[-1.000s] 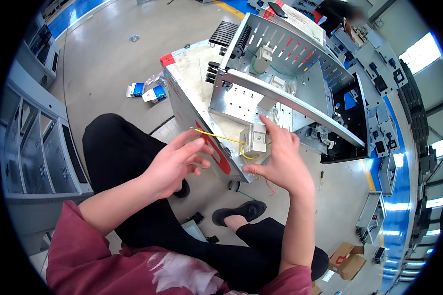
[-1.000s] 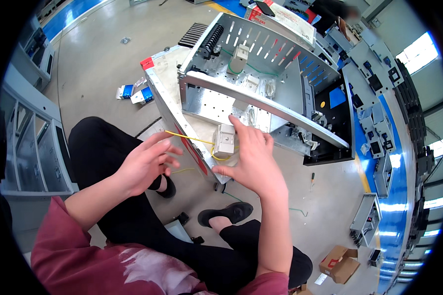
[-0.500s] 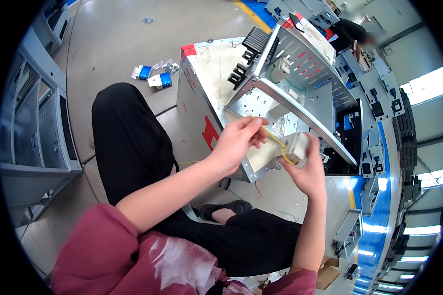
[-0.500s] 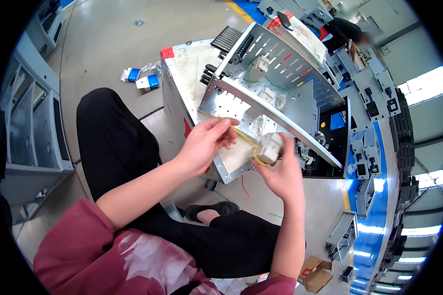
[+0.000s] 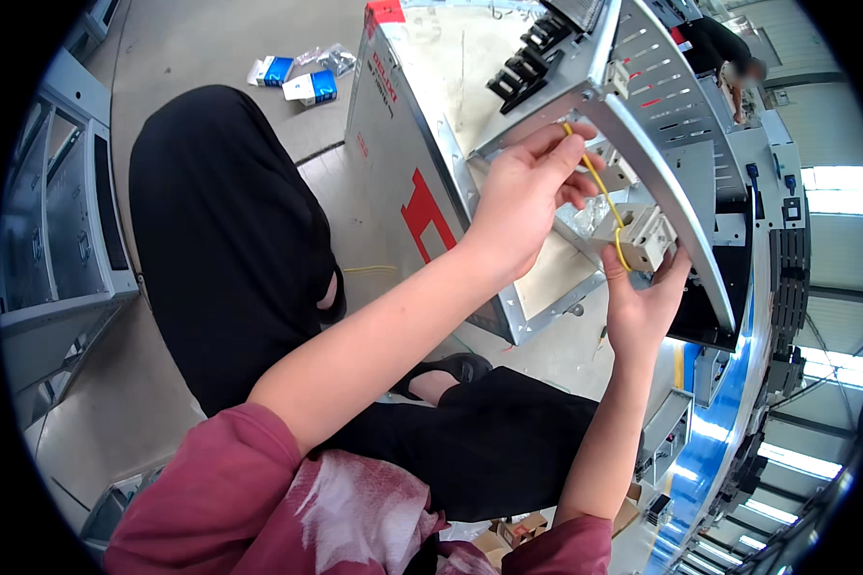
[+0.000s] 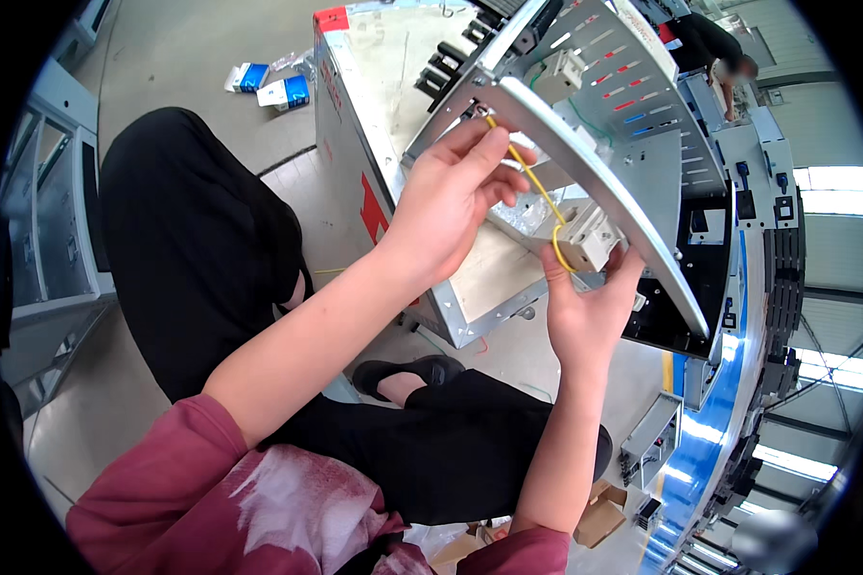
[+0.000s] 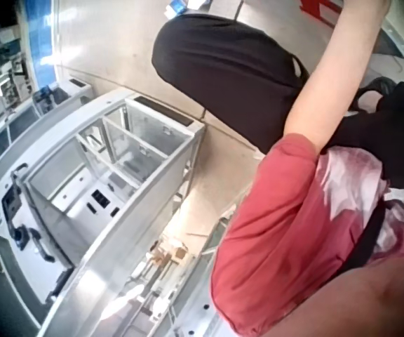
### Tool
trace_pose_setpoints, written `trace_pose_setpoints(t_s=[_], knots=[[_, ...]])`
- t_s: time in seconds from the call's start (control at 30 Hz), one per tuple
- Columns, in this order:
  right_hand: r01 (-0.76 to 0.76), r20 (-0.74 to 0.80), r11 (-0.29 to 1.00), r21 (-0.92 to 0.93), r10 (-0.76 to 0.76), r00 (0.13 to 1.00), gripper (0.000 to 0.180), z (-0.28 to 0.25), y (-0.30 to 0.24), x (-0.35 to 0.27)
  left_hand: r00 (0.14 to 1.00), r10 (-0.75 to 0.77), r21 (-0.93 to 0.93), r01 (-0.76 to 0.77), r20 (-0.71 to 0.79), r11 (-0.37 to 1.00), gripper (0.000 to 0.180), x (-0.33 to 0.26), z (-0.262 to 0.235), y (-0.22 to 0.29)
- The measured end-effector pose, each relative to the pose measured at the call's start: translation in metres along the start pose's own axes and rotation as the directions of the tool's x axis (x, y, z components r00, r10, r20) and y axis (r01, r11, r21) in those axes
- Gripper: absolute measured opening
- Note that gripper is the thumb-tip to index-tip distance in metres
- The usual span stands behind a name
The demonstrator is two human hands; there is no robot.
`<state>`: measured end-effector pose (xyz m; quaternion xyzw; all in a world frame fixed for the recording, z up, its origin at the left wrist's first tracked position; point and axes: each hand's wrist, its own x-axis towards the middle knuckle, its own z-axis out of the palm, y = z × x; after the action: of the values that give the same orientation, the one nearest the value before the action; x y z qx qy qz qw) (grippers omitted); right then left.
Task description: The person sits on the floor and wires a yellow cable into a white electrical box mounted on a metal frame. They use pliers to strip the wire ends and a screwdriver to tighten the connections inside the box.
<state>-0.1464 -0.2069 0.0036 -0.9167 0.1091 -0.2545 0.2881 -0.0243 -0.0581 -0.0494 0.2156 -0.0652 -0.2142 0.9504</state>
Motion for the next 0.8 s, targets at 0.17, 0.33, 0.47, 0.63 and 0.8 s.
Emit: trace_pose_setpoints(t_s=[0.17, 0.33, 0.47, 0.63, 0.8], knots=[[0.051, -0.080, 0.997, -0.055, -0.055, 0.995, 0.089, 0.011, 0.003, -0.001, 0.999, 0.039, -0.027, -0.038, 0.012, 0.999, 0.026, 0.007, 0.002, -0.003], [0.019, -0.129, 0.996, -0.088, -0.031, 0.991, 0.087, 0.016, 0.002, 0.001, 0.998, 0.066, -0.034, -0.066, -0.001, 0.997, 0.025, 0.013, 0.002, -0.009], [0.057, -0.173, 0.992, -0.113, -0.076, 0.982, 0.087, 0.021, 0.003, 0.001, 0.997, 0.076, -0.047, -0.076, -0.003, 0.996, 0.022, 0.017, 0.002, -0.013], [0.052, -0.169, 0.992, -0.114, -0.071, 0.983, 0.088, 0.021, 0.003, 0.001, 0.997, 0.082, -0.044, -0.081, 0.001, 0.996, 0.021, 0.017, 0.001, -0.014], [0.050, -0.155, 0.992, -0.116, -0.068, 0.986, 0.086, 0.019, 0.003, 0.000, 0.997, 0.083, -0.036, -0.083, -0.004, 0.996, 0.021, 0.016, 0.002, -0.015]])
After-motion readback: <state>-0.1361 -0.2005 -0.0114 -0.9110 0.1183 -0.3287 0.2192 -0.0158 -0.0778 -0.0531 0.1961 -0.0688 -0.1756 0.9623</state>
